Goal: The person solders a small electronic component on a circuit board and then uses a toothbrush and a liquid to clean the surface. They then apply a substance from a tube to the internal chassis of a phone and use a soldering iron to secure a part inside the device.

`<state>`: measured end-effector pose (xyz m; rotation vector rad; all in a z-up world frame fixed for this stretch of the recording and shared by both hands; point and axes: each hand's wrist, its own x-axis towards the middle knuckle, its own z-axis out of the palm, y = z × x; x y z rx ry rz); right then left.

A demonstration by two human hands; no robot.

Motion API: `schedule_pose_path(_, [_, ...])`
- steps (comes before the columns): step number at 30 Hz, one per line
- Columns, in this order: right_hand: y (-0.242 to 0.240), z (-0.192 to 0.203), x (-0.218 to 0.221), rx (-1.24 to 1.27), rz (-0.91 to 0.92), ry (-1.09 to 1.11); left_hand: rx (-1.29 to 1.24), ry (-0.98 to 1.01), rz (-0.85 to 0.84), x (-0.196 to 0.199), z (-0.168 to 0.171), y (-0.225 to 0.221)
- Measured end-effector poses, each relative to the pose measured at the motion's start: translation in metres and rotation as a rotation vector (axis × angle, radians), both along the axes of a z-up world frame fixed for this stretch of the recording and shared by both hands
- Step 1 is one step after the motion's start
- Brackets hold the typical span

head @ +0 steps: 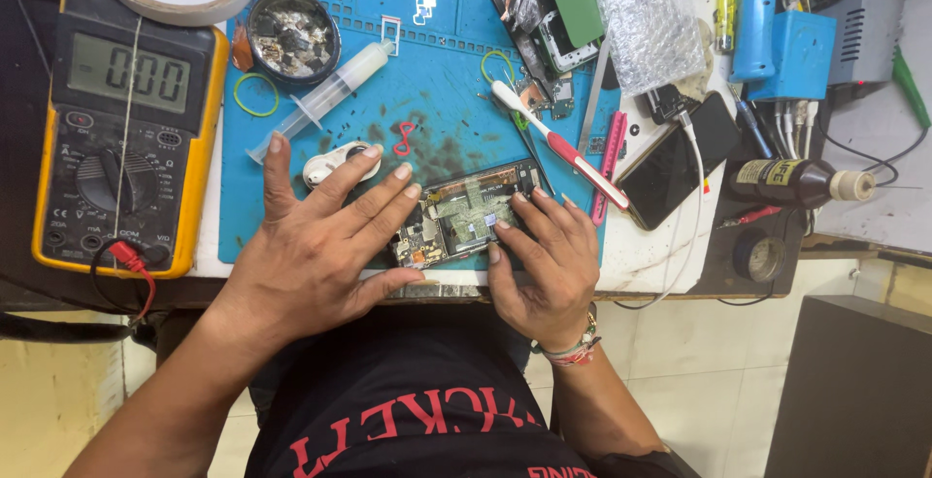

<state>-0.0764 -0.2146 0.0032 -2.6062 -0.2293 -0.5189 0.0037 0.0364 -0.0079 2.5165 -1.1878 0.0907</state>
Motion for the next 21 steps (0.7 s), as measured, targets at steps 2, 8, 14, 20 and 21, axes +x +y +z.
schedule_pose_path(2, [0.0, 0.0, 0.0, -0.001, 0.001, -0.001, 0.023, -0.019, 0.015, -0.002, 0.0, -0.001])
schedule_pose_path(8, [0.0, -0.001, 0.0, 0.001, 0.006, -0.004, -0.124, 0.082, 0.043, -0.002, -0.001, 0.001])
schedule_pose_path(14, [-0.001, -0.002, -0.001, -0.004, 0.003, 0.002, -0.163, 0.086, 0.094, -0.005, -0.001, -0.001])
schedule_pose_path(20, [0.003, 0.009, 0.003, 0.046, 0.006, -0.05, -0.202, 0.112, 0.095, -0.005, -0.001, -0.001])
schedule_pose_path(21, [0.004, 0.013, 0.006, 0.098, -0.002, -0.055, -0.216, 0.094, 0.084, -0.004, -0.001, -0.001])
